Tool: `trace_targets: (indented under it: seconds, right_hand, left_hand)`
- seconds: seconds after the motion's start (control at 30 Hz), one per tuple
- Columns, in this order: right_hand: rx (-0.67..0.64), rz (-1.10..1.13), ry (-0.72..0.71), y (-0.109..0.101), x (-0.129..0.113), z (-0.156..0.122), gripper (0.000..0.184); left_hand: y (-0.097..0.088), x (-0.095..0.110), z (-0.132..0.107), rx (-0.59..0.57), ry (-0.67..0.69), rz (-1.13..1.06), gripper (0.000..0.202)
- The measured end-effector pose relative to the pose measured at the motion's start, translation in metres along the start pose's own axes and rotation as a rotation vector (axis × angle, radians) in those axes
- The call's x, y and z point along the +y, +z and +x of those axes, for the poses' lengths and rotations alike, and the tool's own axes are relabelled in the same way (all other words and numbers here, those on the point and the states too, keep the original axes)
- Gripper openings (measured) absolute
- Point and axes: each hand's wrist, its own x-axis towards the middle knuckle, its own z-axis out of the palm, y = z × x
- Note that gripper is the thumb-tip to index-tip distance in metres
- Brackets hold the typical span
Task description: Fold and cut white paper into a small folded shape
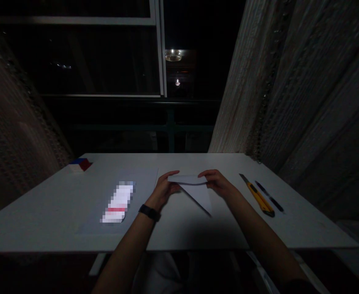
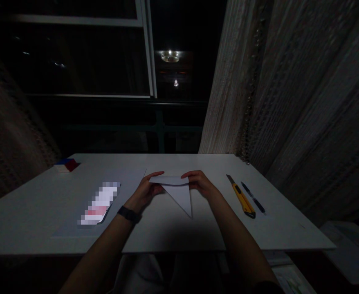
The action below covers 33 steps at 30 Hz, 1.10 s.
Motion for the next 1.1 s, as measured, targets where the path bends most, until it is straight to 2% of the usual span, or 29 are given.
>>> trace_targets:
  seconds: [0.1,0.27,0.43,0.53,0.63,0.73,0.83,1.1]
  right_hand:
    - [-0.015,-0.020,0.017,0.000,0.001,0.000,0.022]
    - [-0.049,-0.020,0.014,-0.002,0.001,0.000,0.026]
    - [-0.034,-0.043,0.013,-0.003,0.001,0.000,0.024]
    - [-0.042,-0.061,0.013,-0.004,0.002,0.001,0.024]
    - [-0.078,-0.080,0.010,-0.005,0.003,0.001,0.026]
    - [-0.139,-0.077,0.012,-0.007,0.004,0.000,0.030]
    - [-0.195,-0.054,0.006,-0.007,0.003,-0.002,0.037]
    - [-0.204,-0.065,0.029,-0.006,0.002,-0.001,0.037]
  left_hand:
    - [-0.001,0.000,0.004,0.022,-0.015,-0.085,0.031]
    - [-0.005,0.000,0.007,-0.010,-0.068,-0.161,0.026]
    - [-0.004,0.006,0.004,0.010,-0.060,-0.235,0.027]
    - [-0.003,0.006,0.003,0.062,-0.023,-0.162,0.034]
    - [-0.004,0.001,0.004,0.132,0.103,0.013,0.033]
    - [-0.006,-0.004,0.007,0.143,0.176,0.102,0.032]
    - [-0.007,-0.005,0.008,0.131,0.189,0.102,0.032]
    - [-0.009,-0.004,0.010,0.176,0.141,0.057,0.033]
